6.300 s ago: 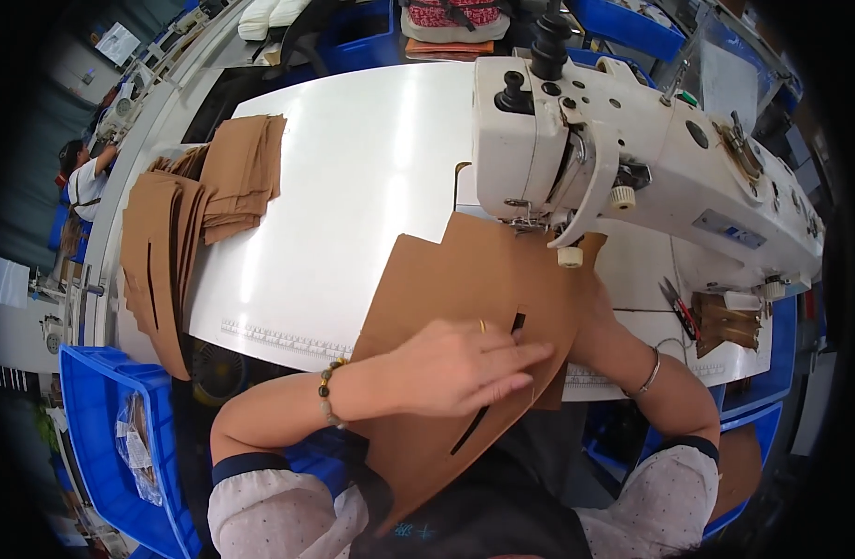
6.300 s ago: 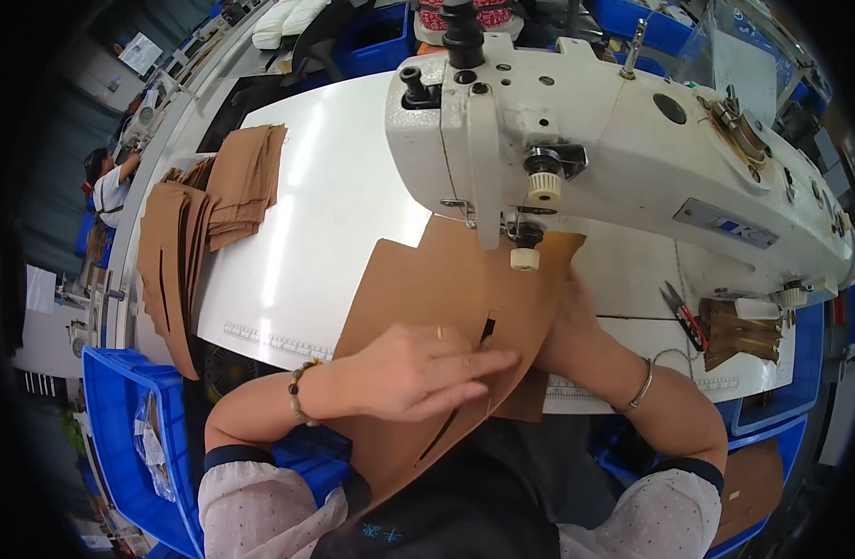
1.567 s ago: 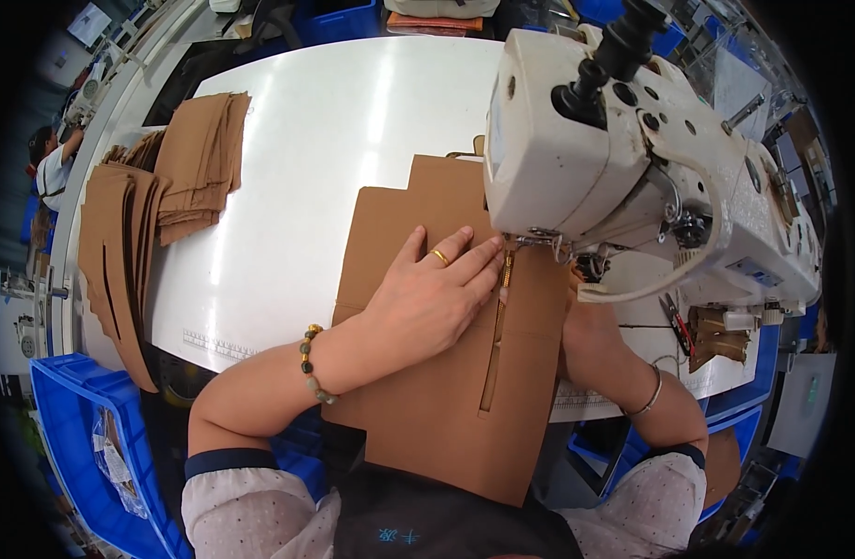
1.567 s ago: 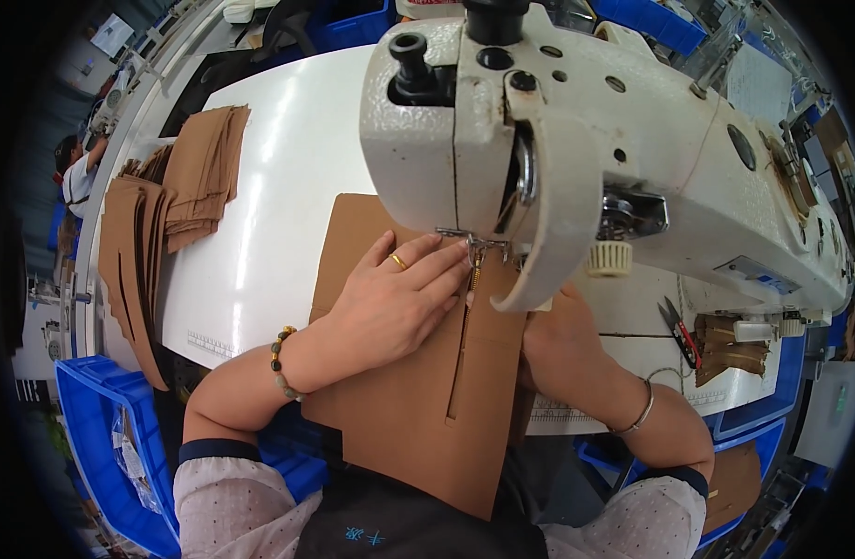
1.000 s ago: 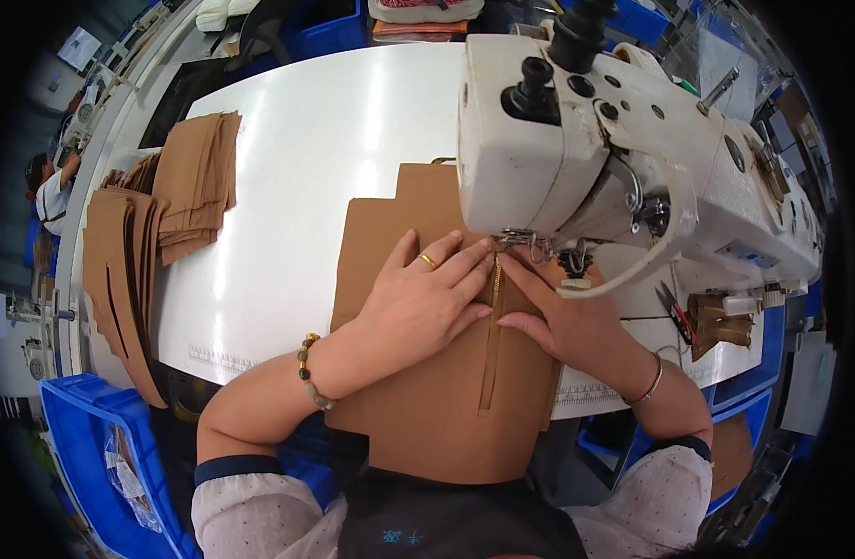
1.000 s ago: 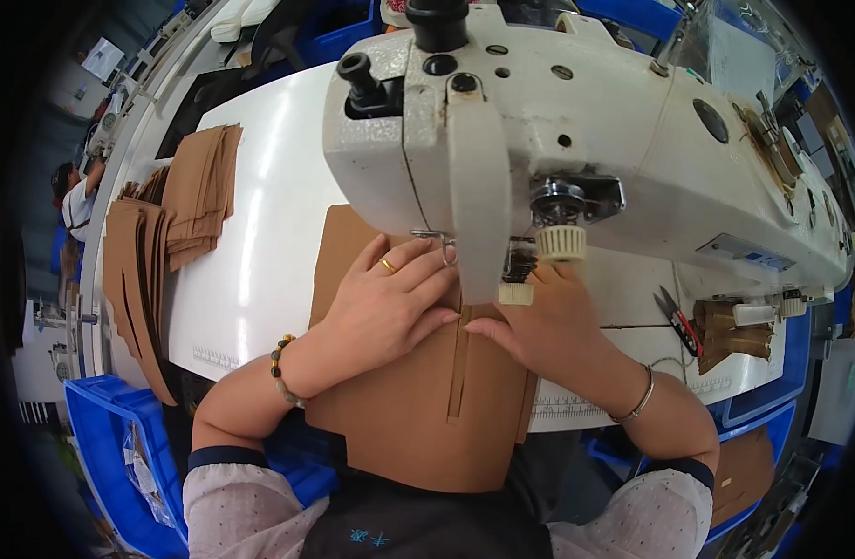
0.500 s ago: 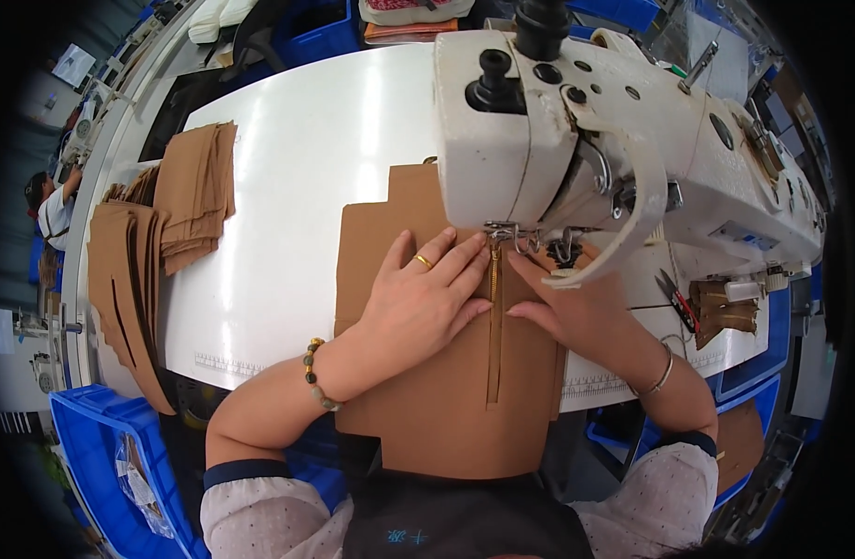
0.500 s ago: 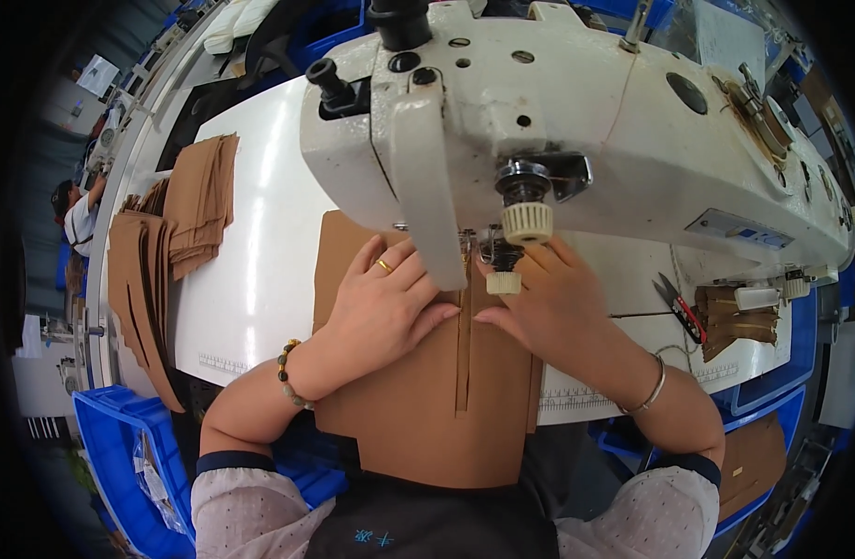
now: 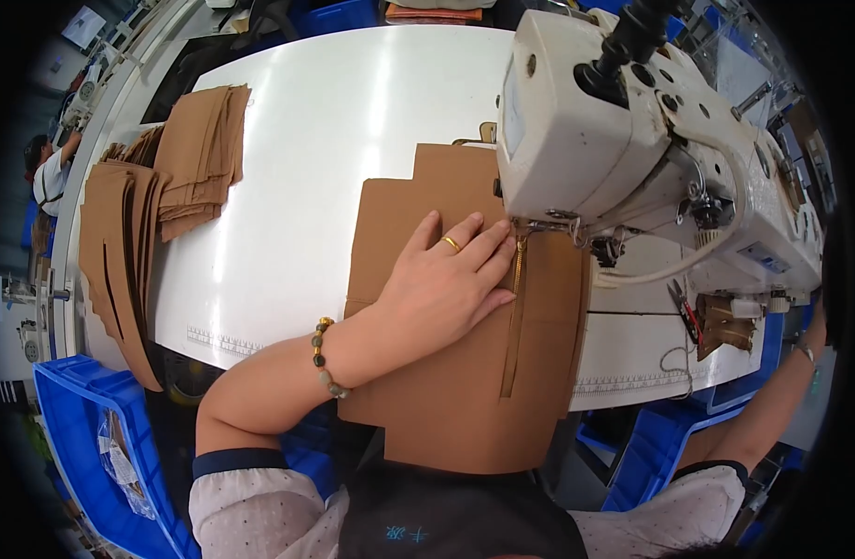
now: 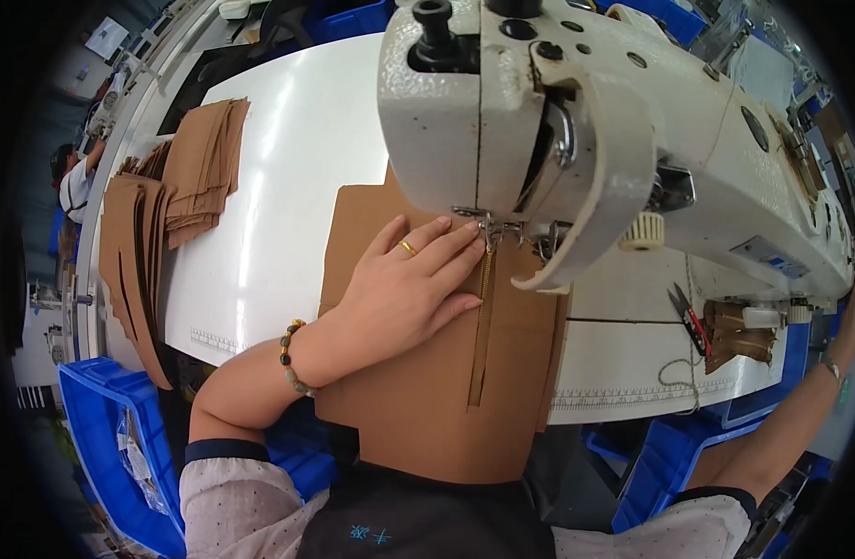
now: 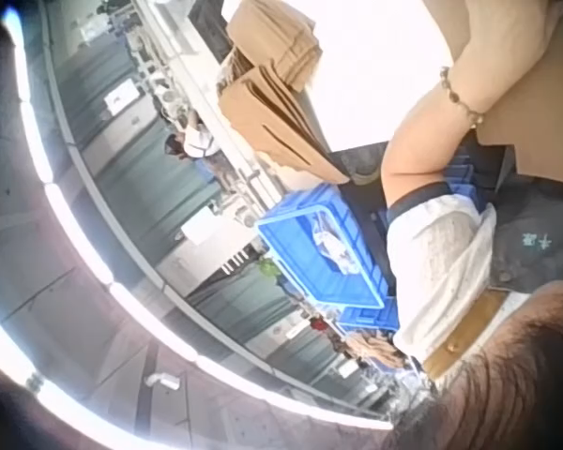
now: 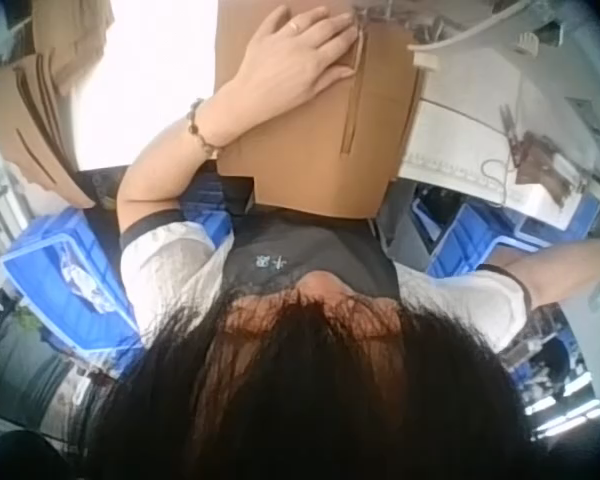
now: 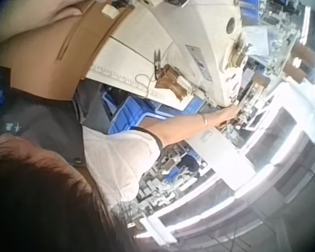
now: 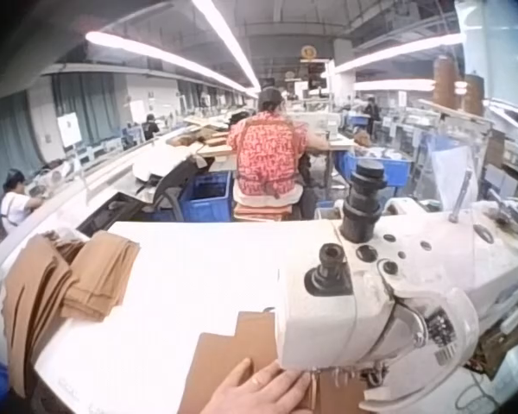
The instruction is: Sewing a zipper and a label tag onto a leather component using an industrial sewing machine.
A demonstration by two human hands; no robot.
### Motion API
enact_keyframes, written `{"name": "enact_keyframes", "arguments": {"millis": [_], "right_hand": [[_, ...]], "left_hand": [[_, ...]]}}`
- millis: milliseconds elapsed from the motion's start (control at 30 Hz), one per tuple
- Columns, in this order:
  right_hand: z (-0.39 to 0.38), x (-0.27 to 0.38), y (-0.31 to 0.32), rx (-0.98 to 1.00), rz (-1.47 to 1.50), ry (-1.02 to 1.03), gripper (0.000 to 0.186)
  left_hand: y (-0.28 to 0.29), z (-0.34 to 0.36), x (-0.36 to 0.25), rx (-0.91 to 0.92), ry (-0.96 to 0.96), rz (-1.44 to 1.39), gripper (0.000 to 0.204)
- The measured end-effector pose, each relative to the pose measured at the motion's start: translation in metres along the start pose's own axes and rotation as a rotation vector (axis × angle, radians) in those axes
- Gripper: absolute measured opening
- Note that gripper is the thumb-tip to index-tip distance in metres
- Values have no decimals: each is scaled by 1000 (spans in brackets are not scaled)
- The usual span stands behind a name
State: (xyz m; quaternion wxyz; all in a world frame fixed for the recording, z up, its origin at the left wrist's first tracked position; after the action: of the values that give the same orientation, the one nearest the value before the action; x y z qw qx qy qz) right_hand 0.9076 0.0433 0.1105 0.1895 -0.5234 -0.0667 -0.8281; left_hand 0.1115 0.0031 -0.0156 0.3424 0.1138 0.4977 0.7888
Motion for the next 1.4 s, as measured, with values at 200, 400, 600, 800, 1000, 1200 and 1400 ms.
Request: {"name": "enact_keyframes", "arguments": {"millis": [200,400,600,800,1000,1200,1400], "right_hand": [[9,-34,11,18,109,-149,34],[-3,-35,15,13,142,-176,39],[1,-38,21,22,181,-254,51],[26,-37,18,176,150,-364,49],[10,-38,20,64,104,-286,47],[-35,-39,10,-46,295,-268,52],[-61,-31,3,-90,293,-139,53]], "left_hand": [[-1,0,0,27,14,16,54],[-1,1,0,32,12,12,54],[-2,0,-3,31,17,40,53],[-1,0,-5,32,17,60,54],[-3,-2,-4,15,32,45,53],[-6,-5,-3,-18,52,23,51],[-5,-5,-2,-17,44,26,52]]}}
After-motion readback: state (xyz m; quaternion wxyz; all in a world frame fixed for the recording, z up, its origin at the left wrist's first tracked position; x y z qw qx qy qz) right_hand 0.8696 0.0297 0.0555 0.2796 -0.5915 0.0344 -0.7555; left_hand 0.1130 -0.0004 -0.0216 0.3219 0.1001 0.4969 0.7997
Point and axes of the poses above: each hand's wrist, its own z-axis towards the middle knuckle, its own y-axis out of the back of the hand, x = y × z, the point moved 3 cm from there along z, towards the middle knuckle, and after that the axes turned 12 degrees about -x, right-handed, at the moved point
